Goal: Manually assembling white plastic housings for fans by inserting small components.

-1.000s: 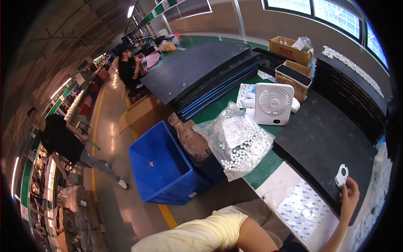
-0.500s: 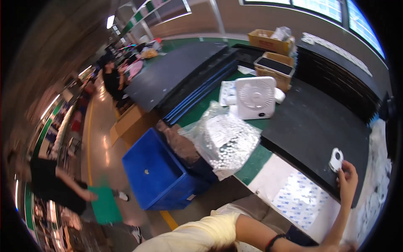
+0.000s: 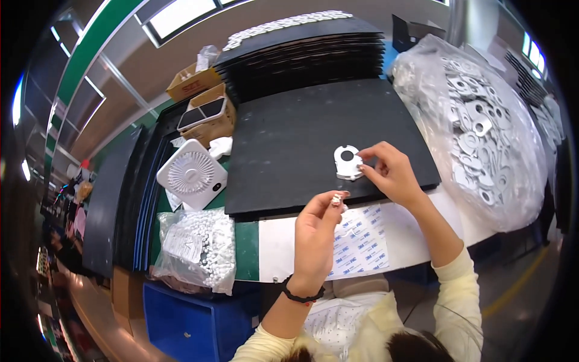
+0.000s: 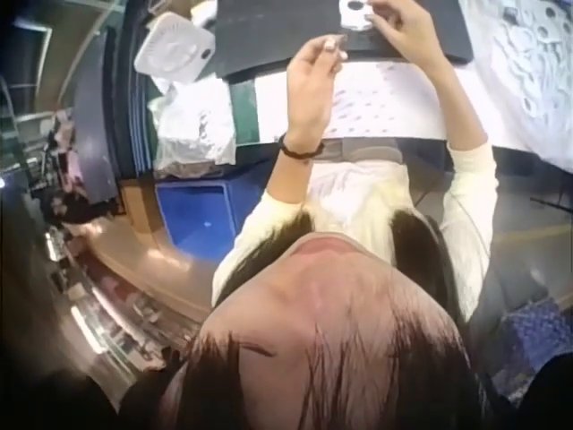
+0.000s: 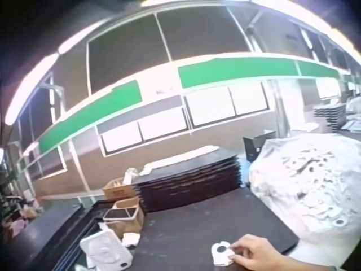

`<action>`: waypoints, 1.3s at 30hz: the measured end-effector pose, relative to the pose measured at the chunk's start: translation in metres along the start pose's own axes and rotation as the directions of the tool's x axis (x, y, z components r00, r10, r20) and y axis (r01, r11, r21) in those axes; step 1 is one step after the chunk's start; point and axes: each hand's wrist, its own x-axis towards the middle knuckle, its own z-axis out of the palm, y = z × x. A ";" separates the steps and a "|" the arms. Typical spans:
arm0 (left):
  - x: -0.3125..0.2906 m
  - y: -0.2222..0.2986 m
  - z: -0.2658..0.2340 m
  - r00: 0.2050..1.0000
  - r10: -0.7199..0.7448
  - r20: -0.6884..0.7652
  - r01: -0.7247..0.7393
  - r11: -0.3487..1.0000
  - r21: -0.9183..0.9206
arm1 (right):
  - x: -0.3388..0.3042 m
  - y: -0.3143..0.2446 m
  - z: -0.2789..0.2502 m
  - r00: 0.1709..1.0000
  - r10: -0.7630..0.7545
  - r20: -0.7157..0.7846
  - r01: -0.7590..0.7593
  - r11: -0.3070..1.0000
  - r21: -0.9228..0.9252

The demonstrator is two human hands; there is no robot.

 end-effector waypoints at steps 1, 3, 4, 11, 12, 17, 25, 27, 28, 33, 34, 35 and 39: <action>0.001 -0.003 -0.001 0.999 0.030 -0.022 -0.029 0.999 0.019 | -0.001 -0.005 -0.002 0.999 -0.039 0.026 0.038 0.999 0.027; 0.002 -0.006 -0.001 0.999 0.041 -0.033 -0.040 0.998 0.047 | -0.004 -0.013 -0.003 0.994 -0.050 0.093 0.039 0.992 0.119; 0.003 -0.008 -0.001 0.997 0.063 -0.048 -0.060 0.995 0.074 | -0.005 -0.018 -0.004 0.984 -0.078 0.162 0.042 0.976 0.215; 0.007 -0.012 -0.004 0.985 0.146 -0.089 -0.122 0.964 0.235 | -0.010 -0.026 -0.006 0.954 -0.183 0.237 0.106 0.947 0.303; 0.007 -0.014 -0.003 0.986 0.141 -0.086 -0.117 0.965 0.235 | -0.010 -0.026 -0.006 0.954 -0.200 0.222 0.127 0.944 0.303; 0.008 -0.017 -0.002 0.950 0.310 -0.051 -0.254 0.855 0.452 | -0.011 -0.026 -0.006 0.955 -0.222 0.199 0.174 0.957 0.233; 0.007 -0.020 -0.002 0.866 0.496 0.055 -0.374 0.572 0.730 | -0.016 -0.021 -0.002 0.935 -0.332 0.127 0.319 0.941 0.110; 0.006 -0.019 0.000 0.845 0.528 0.079 -0.385 0.501 0.775 | -0.016 -0.022 0.000 0.892 -0.445 0.081 0.443 0.896 0.036; 0.005 -0.019 0.000 0.842 0.533 0.083 -0.386 0.488 0.783 | -0.015 -0.021 0.000 0.892 -0.445 0.080 0.443 0.896 0.037; 0.004 -0.019 0.002 0.847 0.525 0.088 -0.377 0.476 0.795 | -0.013 -0.014 0.003 0.797 -0.603 0.031 0.603 0.794 -0.076; 0.003 -0.018 0.002 0.853 0.512 0.102 -0.379 0.472 0.796 | -0.013 -0.014 0.003 0.798 -0.602 0.031 0.603 0.794 -0.077; 0.003 -0.018 0.002 0.859 0.499 0.116 -0.381 0.469 0.797 | -0.013 -0.013 0.003 0.787 -0.616 0.031 0.615 0.779 -0.121; 0.003 -0.015 0.000 0.869 0.464 0.174 -0.412 0.481 0.774 | -0.013 -0.015 -0.001 0.772 -0.636 -0.003 0.624 0.759 -0.187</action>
